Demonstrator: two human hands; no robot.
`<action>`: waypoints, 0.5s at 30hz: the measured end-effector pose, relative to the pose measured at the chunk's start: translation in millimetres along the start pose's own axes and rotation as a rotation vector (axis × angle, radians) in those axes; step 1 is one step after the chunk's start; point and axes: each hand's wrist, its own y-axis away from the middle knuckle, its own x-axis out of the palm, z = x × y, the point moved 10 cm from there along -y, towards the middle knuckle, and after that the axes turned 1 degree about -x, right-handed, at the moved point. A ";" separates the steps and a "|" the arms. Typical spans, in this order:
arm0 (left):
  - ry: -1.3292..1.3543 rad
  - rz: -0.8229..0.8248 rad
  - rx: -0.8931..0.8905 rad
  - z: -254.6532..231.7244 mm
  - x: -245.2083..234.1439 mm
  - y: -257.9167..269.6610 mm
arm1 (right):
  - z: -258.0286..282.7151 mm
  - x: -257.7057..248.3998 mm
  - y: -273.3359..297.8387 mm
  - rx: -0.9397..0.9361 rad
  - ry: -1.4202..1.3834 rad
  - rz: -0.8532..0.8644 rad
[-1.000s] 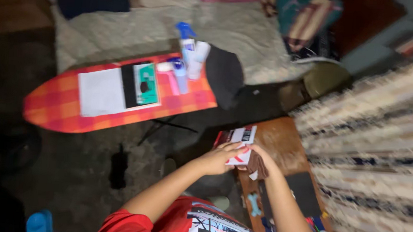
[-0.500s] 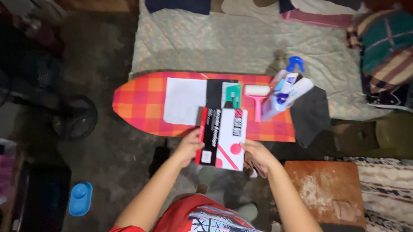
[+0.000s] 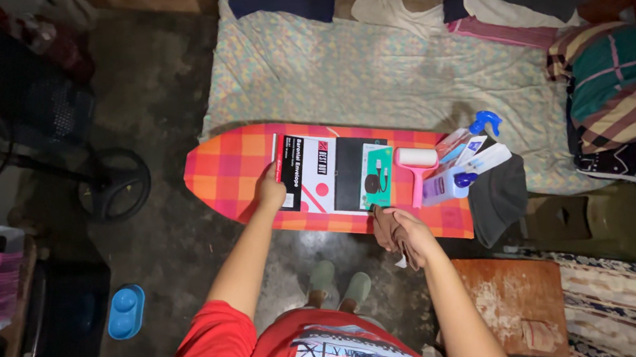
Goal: The person wipes the surfaces of several items on a table with a cloth, including a notebook, a small box, a power adapter, and a laptop. They then move the cleaned items to an ironing board.
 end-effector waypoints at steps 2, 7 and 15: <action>0.031 -0.025 0.012 -5.5 -6.4 3.0 | -1.5 -7.2 -1.1 0.025 0.013 -0.062; -0.165 -0.050 0.048 -28.4 -21.3 14.8 | 0.1 -23.6 3.9 0.024 0.012 -0.101; -0.323 -0.210 0.163 -87.2 -51.0 54.7 | -8.0 -55.9 21.0 0.034 0.007 -0.213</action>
